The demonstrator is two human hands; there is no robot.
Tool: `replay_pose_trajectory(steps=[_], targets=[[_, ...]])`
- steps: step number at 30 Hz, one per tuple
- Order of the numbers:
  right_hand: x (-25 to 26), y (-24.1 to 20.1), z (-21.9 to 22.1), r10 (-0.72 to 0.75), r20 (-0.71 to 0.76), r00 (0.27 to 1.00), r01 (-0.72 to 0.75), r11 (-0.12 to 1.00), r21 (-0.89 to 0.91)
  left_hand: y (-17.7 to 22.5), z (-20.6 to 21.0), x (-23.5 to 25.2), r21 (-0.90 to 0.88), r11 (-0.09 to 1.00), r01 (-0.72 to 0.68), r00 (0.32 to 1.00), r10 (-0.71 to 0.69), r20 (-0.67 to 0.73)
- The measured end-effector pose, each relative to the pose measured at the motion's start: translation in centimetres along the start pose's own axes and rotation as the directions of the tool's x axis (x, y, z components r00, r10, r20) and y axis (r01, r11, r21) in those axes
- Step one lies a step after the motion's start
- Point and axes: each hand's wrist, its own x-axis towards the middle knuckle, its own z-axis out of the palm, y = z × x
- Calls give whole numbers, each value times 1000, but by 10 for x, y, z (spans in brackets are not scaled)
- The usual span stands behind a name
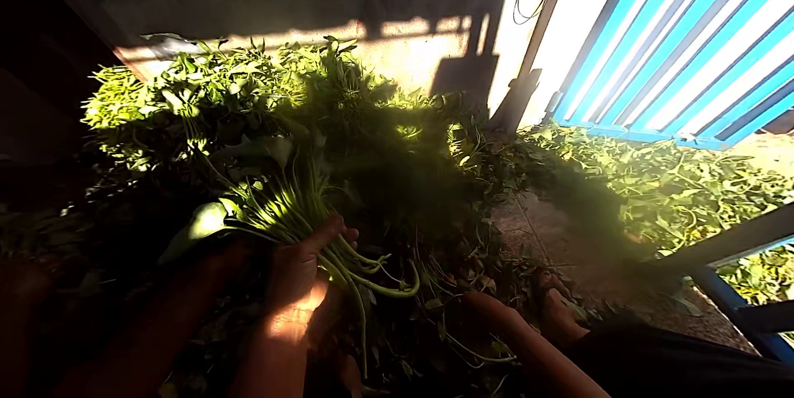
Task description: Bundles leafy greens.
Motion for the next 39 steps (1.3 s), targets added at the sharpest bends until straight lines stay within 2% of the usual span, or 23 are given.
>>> replay_pose_trajectory(steps=[2, 4, 9, 15, 16, 18, 19, 21, 23, 25, 27, 29, 32, 34, 36, 38, 39], targets=[[-1, 14, 58, 112, 93, 989, -103, 990, -98, 0, 1, 1, 15, 1000, 15, 999, -15, -40], [-4, 20, 86, 164, 67, 984, -155, 981, -119, -4, 0, 1, 44, 998, 47, 999, -46, -28], [-2, 25, 78, 74, -31, 997, -72, 994, 78, -12, 4, 3, 84, 993, 86, 996, -83, -40], [-14, 19, 92, 63, 4, 998, -63, 998, -24, -21, 8, 10, 10, 992, 124, 984, -122, -127], [-18, 16, 88, 34, -18, 999, -34, 999, 36, -20, 8, 12, 3, 991, 130, 982, -128, -142], [-20, 11, 73, -43, -162, 986, 93, 944, 316, -19, 5, 13, 2, 991, 132, 980, -131, -152], [-18, 10, 68, -62, -293, 954, 199, 862, 466, -20, 3, 14, 14, 992, 127, 981, -124, -150], [-25, -1, 49, -53, -469, 882, 400, 611, 683, -23, 0, 16, 49, 993, 109, 984, -101, -144], [-41, -16, 27, -55, -552, 832, 518, 431, 738, -28, 0, 16, 97, 990, 98, 988, -85, -132], [-58, -34, 10, -61, -612, 788, 593, 340, 730, -34, 0, 16, 125, 988, 94, 990, -80, -113], [-73, -54, 0, -69, -688, 722, 672, 304, 675, -44, 0, 16, 132, 986, 102, 991, -90, -95], [-81, -74, -3, -80, -790, 608, 765, 326, 555, -54, 2, 14, 141, 984, 113, 992, -105, -64], [-83, -99, 1, -95, -900, 424, 804, 497, 327, -69, 6, 8, 163, 978, 133, 991, -136, 9], [-83, -112, 5, -112, -946, 304, 751, 639, 166, -77, 10, 4, 168, 978, 124, 990, -132, 41], [-83, -125, 8, -131, -975, 180, 678, 734, 27, -81, 12, 1, 181, 981, 72, 994, -85, 66], [-84, -133, 10, -182, -977, 110, 607, 791, -79, -83, 11, 0, 197, 980, 28, 997, -41, 65], [-85, -134, 11, -215, -971, 99, 581, 805, -119, -83, 10, 0, 208, 978, 25, 998, -37, 51]])
